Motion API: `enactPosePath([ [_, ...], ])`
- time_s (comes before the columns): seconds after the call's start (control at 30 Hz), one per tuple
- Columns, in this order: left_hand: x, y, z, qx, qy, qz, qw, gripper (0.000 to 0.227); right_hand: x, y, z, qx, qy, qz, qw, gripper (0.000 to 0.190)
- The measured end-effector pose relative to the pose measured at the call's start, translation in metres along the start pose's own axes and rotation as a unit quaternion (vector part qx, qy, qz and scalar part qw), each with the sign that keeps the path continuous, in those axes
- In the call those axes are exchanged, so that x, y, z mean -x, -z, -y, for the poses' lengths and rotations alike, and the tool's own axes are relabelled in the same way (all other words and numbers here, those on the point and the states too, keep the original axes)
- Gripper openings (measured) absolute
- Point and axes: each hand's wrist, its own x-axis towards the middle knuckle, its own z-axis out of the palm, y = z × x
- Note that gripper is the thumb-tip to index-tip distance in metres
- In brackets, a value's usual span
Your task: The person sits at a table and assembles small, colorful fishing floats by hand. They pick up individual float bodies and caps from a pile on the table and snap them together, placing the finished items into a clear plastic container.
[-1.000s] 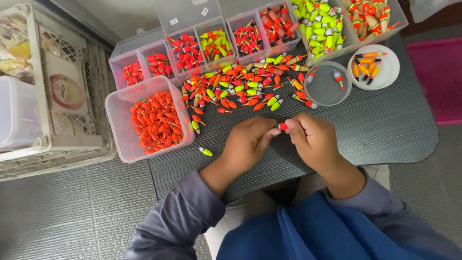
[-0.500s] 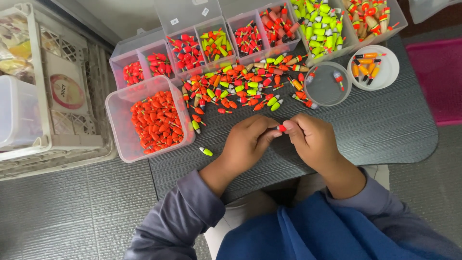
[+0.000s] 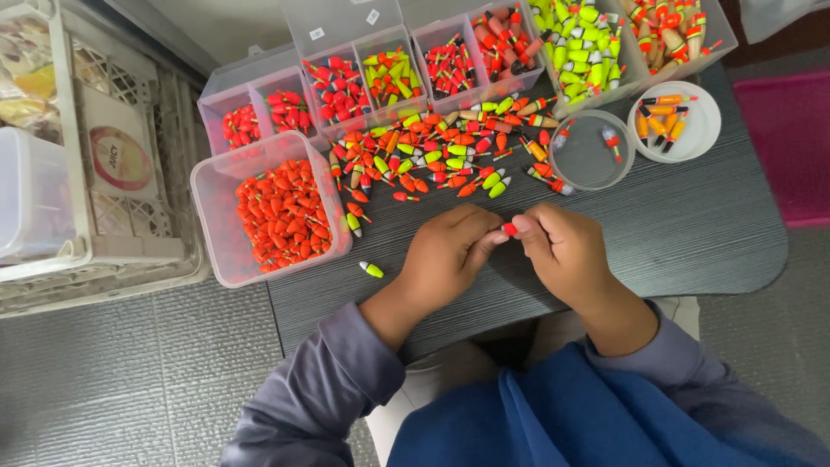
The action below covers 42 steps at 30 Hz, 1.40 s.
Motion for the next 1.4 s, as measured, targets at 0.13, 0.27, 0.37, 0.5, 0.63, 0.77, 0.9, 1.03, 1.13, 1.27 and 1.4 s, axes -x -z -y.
enactPosePath([
  [0.13, -0.001, 0.001, 0.0, -0.031, -0.008, -0.006, 0.999, 0.016, -0.002, 0.0, 0.002, 0.001, -0.01, 0.008, 1.0, 0.037],
  [0.27, -0.002, 0.002, -0.005, -0.021, -0.002, -0.015, 1.0, 0.017, -0.002, 0.001, 0.002, 0.007, -0.003, 0.007, 1.0, 0.035],
  [0.37, -0.004, 0.006, -0.008, 0.007, 0.022, -0.009, 1.0, 0.018, -0.002, 0.002, 0.003, 0.005, -0.003, 0.003, 1.0, 0.035],
  [0.5, 0.003, -0.001, 0.005, -0.02, 0.026, 0.003, 0.999, 0.02, -0.002, 0.002, 0.002, 0.003, 0.002, 0.006, 1.0, 0.034],
  [0.63, -0.001, 0.003, -0.002, -0.031, -0.001, -0.002, 1.0, 0.017, -0.002, 0.002, 0.002, 0.002, -0.008, 0.008, 1.0, 0.034],
  [0.77, -0.003, 0.004, -0.006, -0.041, -0.03, -0.022, 0.998, 0.016, 0.0, 0.001, 0.0, -0.001, -0.014, 0.005, 1.0, 0.036],
  [0.9, -0.005, 0.008, -0.013, 0.0, -0.016, -0.025, 1.0, 0.017, -0.002, 0.002, 0.001, 0.001, 0.005, -0.006, 1.0, 0.037],
  [1.03, -0.005, 0.008, -0.015, 0.019, -0.009, -0.024, 0.999, 0.013, -0.001, 0.001, 0.0, -0.017, 0.015, -0.01, 1.0, 0.04],
  [1.13, -0.004, 0.006, -0.016, 0.024, -0.015, -0.036, 0.999, 0.012, 0.001, 0.002, -0.001, -0.019, 0.0, -0.009, 1.0, 0.042],
  [1.27, -0.005, 0.005, -0.016, 0.016, -0.036, -0.05, 0.998, 0.01, 0.0, 0.003, -0.001, -0.034, -0.013, 0.002, 0.999, 0.046],
  [1.4, -0.008, 0.006, -0.018, -0.008, -0.065, -0.071, 0.995, 0.009, -0.002, 0.002, 0.002, -0.036, -0.02, 0.008, 0.999, 0.047],
])
